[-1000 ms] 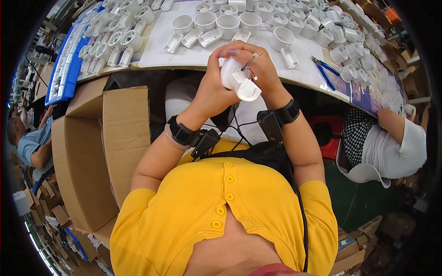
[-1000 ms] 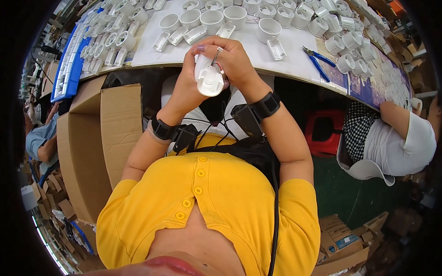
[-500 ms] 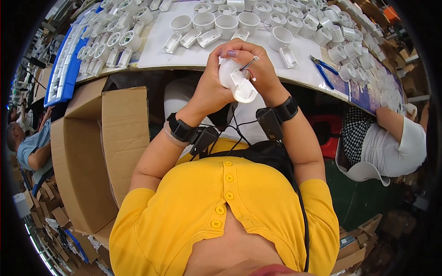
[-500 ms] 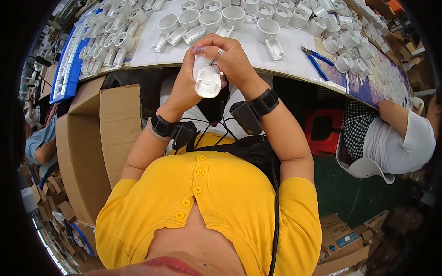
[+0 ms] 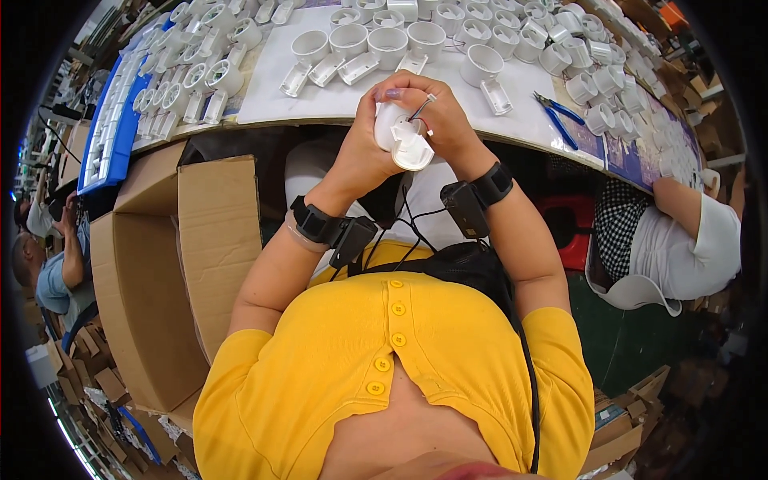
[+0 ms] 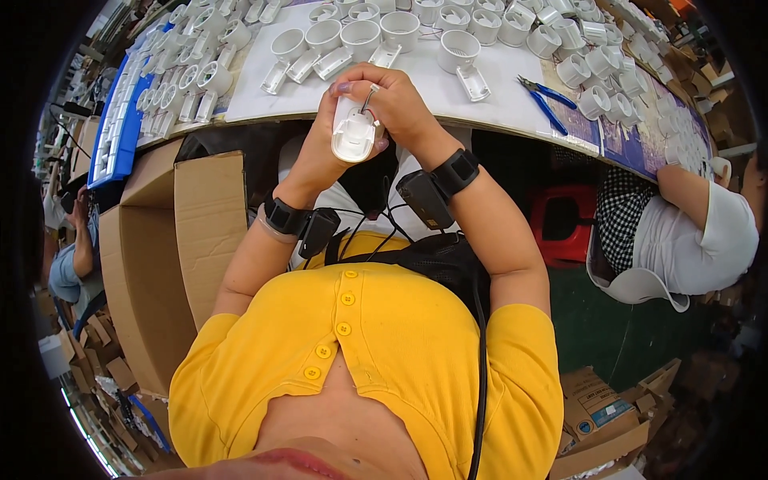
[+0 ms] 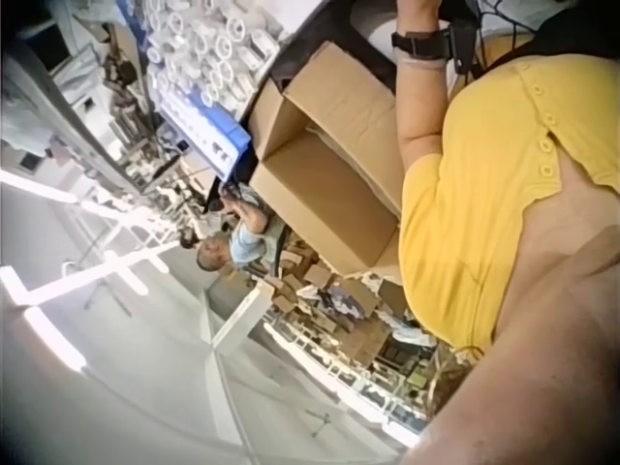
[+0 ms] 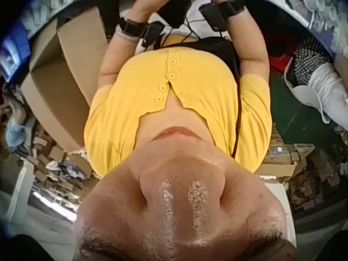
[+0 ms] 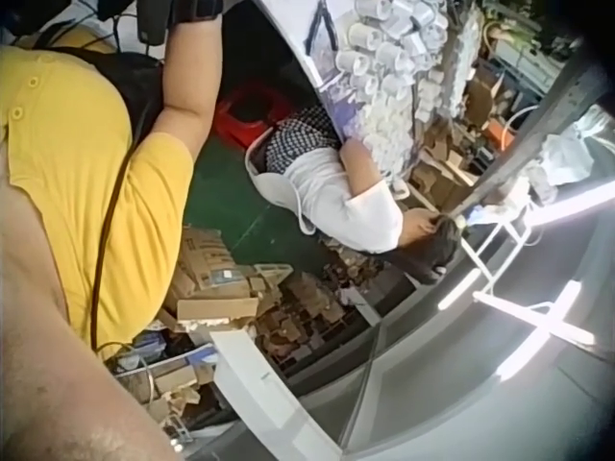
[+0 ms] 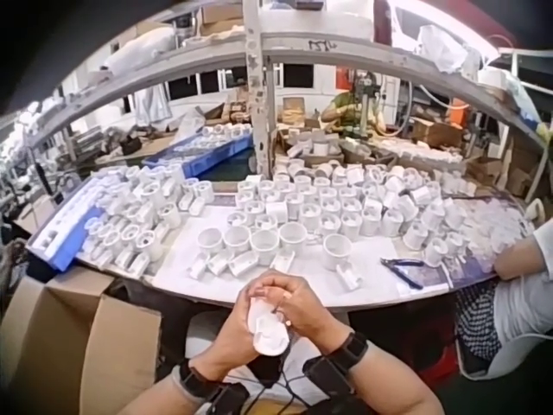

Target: The person picks up a white plastic housing and a fan, inserts the fan into the housing, and threads the wires through a side opening. They then connect the wires to a small circuit board, tuck the assembly into the housing, and place the unit into a blue tray.

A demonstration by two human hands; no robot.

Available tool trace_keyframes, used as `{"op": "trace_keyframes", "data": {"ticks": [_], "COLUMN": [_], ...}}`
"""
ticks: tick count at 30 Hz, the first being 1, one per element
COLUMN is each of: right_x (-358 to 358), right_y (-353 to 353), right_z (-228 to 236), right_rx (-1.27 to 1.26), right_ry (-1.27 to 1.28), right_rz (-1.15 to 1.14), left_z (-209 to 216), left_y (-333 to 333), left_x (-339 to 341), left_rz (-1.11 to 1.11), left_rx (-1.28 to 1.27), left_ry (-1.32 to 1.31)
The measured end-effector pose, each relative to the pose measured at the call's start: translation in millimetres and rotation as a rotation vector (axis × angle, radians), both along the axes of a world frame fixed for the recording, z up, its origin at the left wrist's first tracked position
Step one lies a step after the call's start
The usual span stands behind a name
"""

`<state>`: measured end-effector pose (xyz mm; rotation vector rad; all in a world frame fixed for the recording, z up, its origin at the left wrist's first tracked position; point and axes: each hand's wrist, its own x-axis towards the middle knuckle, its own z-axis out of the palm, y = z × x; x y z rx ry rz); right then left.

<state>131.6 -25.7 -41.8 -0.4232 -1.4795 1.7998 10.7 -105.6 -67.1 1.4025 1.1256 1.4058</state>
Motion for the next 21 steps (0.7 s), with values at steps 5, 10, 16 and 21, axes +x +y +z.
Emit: {"op": "trace_keyframes", "data": {"ticks": [5,10,16,21], "right_x": [1,-4,5,9], "right_y": [3,6,-1,-9], "right_z": [-1,7,12,10], "right_rx": [-0.055,-0.013,0.123,0.203], "right_ry": [-0.017,0.011,0.202,0.158], "right_rz": [0.038,0.06,-0.03,-0.094], "left_z": [-4,4,19,23], "left_y": [2,4,-2,-8], "left_x": [-1,-1,-2,-2], "left_rz": [-0.034,0.027,0.126,0.201], "left_rx": [-0.092,-0.133,-0.059,0.135], "left_ry": [-0.075,-0.167,-0.117,0.169]}}
